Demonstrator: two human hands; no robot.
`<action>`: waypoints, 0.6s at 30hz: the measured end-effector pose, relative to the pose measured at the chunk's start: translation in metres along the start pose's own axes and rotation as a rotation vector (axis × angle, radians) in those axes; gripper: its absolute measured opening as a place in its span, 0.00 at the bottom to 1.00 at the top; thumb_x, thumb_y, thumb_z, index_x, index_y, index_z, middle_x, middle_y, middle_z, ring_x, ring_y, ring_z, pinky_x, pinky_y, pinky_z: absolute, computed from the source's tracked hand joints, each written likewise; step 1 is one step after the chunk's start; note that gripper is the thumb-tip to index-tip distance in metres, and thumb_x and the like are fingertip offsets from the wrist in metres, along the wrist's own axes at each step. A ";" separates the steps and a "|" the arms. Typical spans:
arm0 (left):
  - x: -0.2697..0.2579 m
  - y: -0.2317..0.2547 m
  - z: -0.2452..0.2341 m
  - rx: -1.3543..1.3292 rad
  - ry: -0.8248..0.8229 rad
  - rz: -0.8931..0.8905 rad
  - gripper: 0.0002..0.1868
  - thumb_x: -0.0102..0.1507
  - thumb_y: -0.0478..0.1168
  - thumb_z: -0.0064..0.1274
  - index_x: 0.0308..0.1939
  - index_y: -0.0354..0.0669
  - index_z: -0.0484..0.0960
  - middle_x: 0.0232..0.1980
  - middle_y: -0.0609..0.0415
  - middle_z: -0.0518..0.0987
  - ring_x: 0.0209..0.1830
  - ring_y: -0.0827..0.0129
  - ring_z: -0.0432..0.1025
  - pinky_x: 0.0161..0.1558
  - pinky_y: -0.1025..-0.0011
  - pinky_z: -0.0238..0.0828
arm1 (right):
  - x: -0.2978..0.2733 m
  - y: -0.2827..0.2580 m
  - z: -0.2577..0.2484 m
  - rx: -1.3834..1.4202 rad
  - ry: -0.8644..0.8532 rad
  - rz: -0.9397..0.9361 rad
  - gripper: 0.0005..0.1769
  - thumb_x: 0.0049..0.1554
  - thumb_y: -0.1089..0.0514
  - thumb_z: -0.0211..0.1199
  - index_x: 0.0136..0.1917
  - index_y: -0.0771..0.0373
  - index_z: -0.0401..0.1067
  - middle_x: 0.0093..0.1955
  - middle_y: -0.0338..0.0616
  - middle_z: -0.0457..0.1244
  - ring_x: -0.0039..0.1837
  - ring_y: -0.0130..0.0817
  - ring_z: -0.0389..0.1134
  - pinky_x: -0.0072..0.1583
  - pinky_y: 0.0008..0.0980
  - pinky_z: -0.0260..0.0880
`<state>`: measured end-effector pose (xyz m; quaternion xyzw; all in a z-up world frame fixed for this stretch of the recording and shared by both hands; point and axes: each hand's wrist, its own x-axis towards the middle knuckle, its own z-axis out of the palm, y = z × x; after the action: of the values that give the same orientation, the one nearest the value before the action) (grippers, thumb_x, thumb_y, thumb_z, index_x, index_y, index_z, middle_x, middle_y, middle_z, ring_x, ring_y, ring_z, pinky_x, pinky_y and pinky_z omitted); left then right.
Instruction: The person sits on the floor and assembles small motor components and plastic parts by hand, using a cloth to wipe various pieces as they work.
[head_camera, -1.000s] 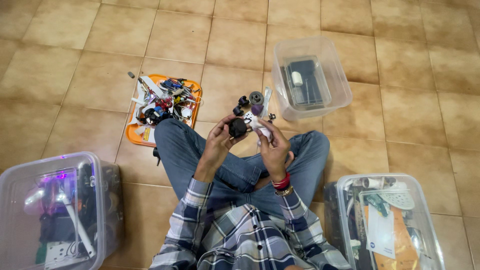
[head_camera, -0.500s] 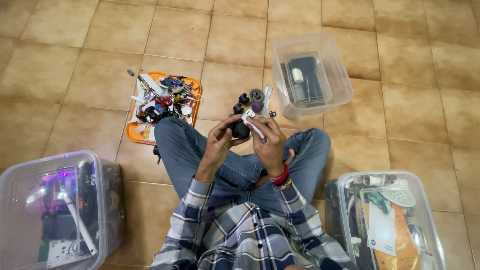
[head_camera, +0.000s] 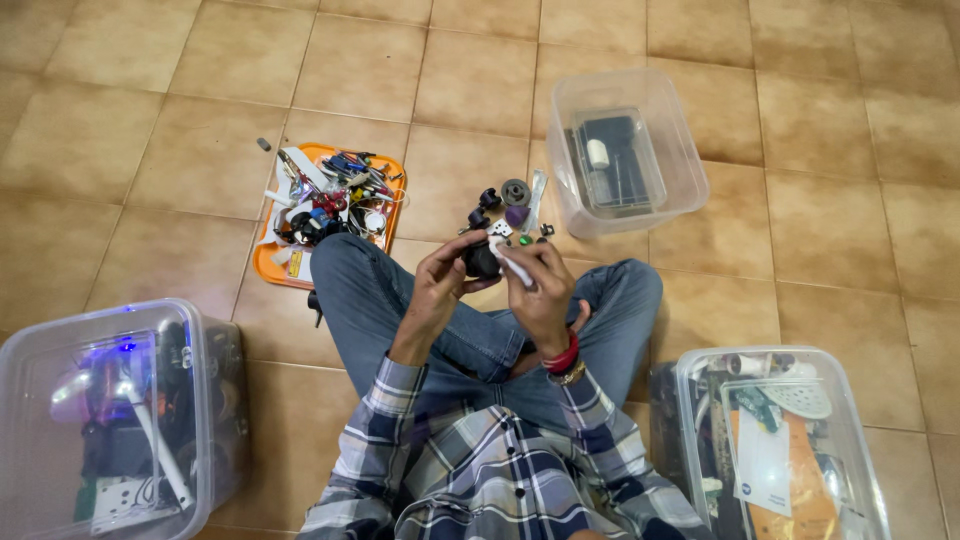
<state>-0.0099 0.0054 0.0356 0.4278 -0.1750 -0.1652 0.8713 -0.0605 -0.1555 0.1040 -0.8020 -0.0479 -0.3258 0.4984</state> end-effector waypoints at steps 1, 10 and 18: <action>0.000 0.000 -0.001 -0.013 0.008 -0.003 0.27 0.72 0.46 0.49 0.71 0.33 0.69 0.67 0.45 0.74 0.61 0.61 0.76 0.60 0.57 0.80 | -0.004 0.000 0.000 0.006 -0.014 -0.045 0.18 0.53 0.72 0.69 0.55 0.59 0.80 0.47 0.43 0.67 0.43 0.33 0.71 0.42 0.30 0.68; 0.002 -0.004 0.000 0.036 0.016 0.050 0.27 0.72 0.47 0.50 0.70 0.32 0.70 0.69 0.46 0.73 0.63 0.59 0.75 0.60 0.54 0.81 | 0.010 0.008 0.000 -0.002 -0.065 0.003 0.14 0.53 0.70 0.73 0.53 0.60 0.82 0.40 0.43 0.65 0.37 0.29 0.66 0.38 0.28 0.61; 0.005 0.004 -0.001 0.038 0.052 0.034 0.27 0.71 0.47 0.50 0.70 0.33 0.71 0.66 0.45 0.77 0.62 0.60 0.76 0.59 0.58 0.79 | -0.020 0.010 0.002 0.078 -0.068 -0.102 0.15 0.55 0.69 0.70 0.56 0.60 0.80 0.42 0.40 0.66 0.41 0.26 0.70 0.40 0.26 0.67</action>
<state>-0.0044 0.0060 0.0392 0.4452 -0.1626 -0.1355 0.8700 -0.0716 -0.1543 0.0840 -0.7891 -0.1182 -0.3214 0.5100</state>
